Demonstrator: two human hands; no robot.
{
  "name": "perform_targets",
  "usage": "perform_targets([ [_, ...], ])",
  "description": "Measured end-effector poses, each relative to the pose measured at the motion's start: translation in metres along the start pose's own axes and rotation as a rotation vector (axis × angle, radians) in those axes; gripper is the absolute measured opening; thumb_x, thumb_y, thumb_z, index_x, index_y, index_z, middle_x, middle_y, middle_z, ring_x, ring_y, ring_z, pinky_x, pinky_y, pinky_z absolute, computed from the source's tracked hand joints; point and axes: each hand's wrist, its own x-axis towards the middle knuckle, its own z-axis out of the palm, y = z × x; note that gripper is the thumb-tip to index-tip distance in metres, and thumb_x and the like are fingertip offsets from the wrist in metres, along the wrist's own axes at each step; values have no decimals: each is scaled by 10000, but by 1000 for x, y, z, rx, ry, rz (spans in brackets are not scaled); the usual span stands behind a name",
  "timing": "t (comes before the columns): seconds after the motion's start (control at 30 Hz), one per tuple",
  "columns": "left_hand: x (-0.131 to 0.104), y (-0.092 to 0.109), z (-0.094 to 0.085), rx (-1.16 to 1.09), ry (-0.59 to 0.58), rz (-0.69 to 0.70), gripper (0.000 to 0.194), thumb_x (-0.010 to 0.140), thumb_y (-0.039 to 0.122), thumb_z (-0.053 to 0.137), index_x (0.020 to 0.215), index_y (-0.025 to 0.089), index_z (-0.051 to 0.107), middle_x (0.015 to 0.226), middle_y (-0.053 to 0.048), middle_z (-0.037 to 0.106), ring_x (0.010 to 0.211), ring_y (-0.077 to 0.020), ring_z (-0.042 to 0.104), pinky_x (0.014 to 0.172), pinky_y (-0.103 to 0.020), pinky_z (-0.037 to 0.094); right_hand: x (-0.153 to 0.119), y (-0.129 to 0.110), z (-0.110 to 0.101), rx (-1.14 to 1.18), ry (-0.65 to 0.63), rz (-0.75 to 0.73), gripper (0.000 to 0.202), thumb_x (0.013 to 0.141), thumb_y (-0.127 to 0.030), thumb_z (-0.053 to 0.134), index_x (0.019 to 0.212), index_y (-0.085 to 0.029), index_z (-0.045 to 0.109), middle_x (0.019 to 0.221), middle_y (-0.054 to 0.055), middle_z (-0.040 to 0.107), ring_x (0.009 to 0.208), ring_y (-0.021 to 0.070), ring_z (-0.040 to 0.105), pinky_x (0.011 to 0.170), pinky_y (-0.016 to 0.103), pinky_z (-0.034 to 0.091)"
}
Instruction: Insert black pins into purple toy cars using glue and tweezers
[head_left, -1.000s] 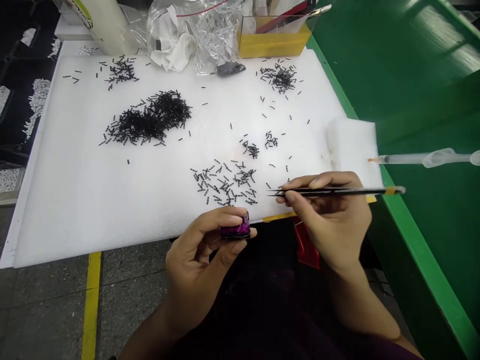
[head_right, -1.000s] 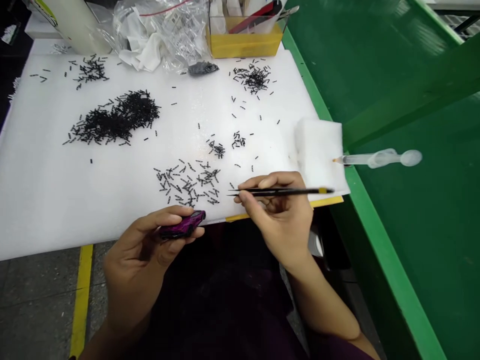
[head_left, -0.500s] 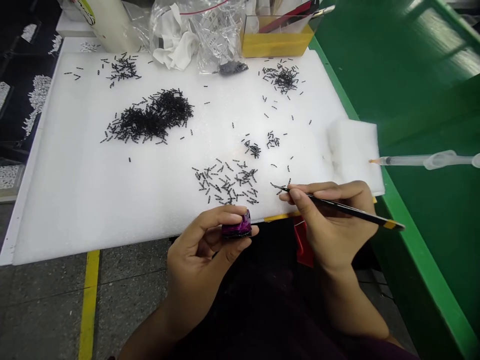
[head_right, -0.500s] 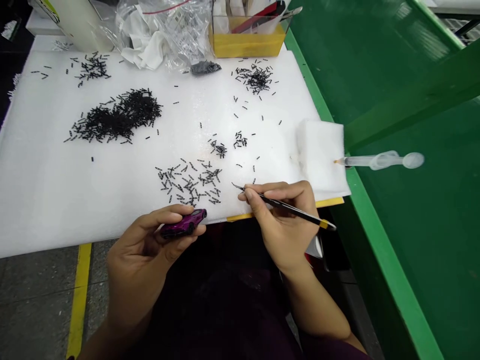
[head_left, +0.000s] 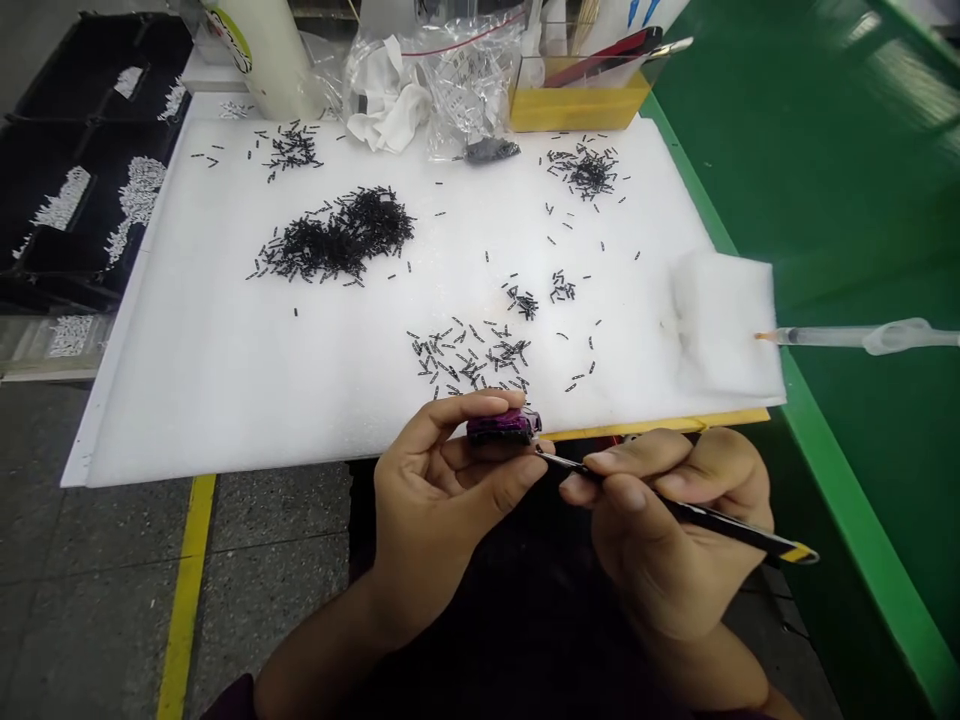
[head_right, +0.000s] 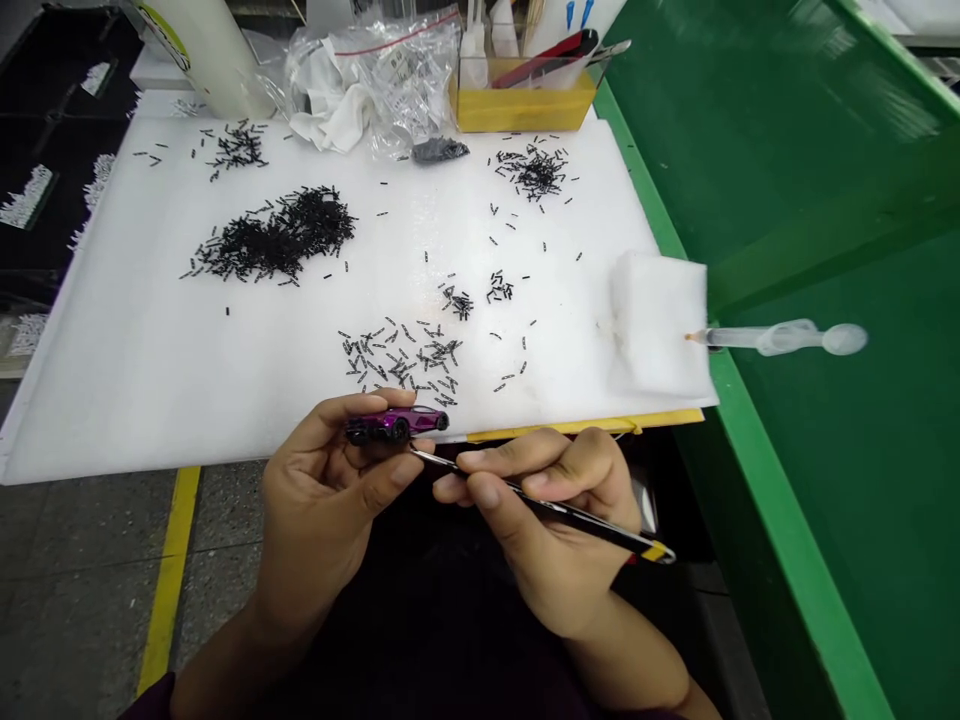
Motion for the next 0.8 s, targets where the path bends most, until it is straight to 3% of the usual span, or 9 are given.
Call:
perform_targets([
  [0.2,-2,1,-2,44,9,-6,432,804,-50,902,1068,288,852,1161,49,866,848,-80,844,823,-114,681,-3,1,2,66,31,-26,236,961,8,746,1000,-223,717,1040,-34,870,795,148,860,735,228,750],
  [0.4,-1,3,-1,50,23,-16,444,742,-35,946,1057,264,854,1147,3,869,837,-127,853,795,-164,703,-7,2,2,54,17,-27,249,960,2,750,1018,-238,719,1064,-37,871,798,159,861,722,260,761],
  [0.6,-3,1,-3,27,-12,-18,441,805,-61,886,1069,291,852,1180,43,856,854,-73,832,840,-128,679,-11,9,3,36,33,-45,251,964,-12,751,1033,-249,710,1077,-38,870,784,165,859,696,280,765],
  [0.7,-3,1,-4,21,-11,-6,434,829,-63,864,1082,289,850,1187,50,850,853,-63,827,844,-118,673,-14,9,-4,-39,-3,-82,331,947,13,751,1103,-275,708,1123,-37,867,813,171,862,700,292,770],
  [0.8,-3,3,-5,23,-5,-14,422,838,-53,865,1083,289,850,1185,52,848,863,-59,825,857,-111,666,-21,2,-15,-202,-67,-183,530,847,36,829,1228,-317,723,1185,-34,858,887,211,868,716,340,785],
])
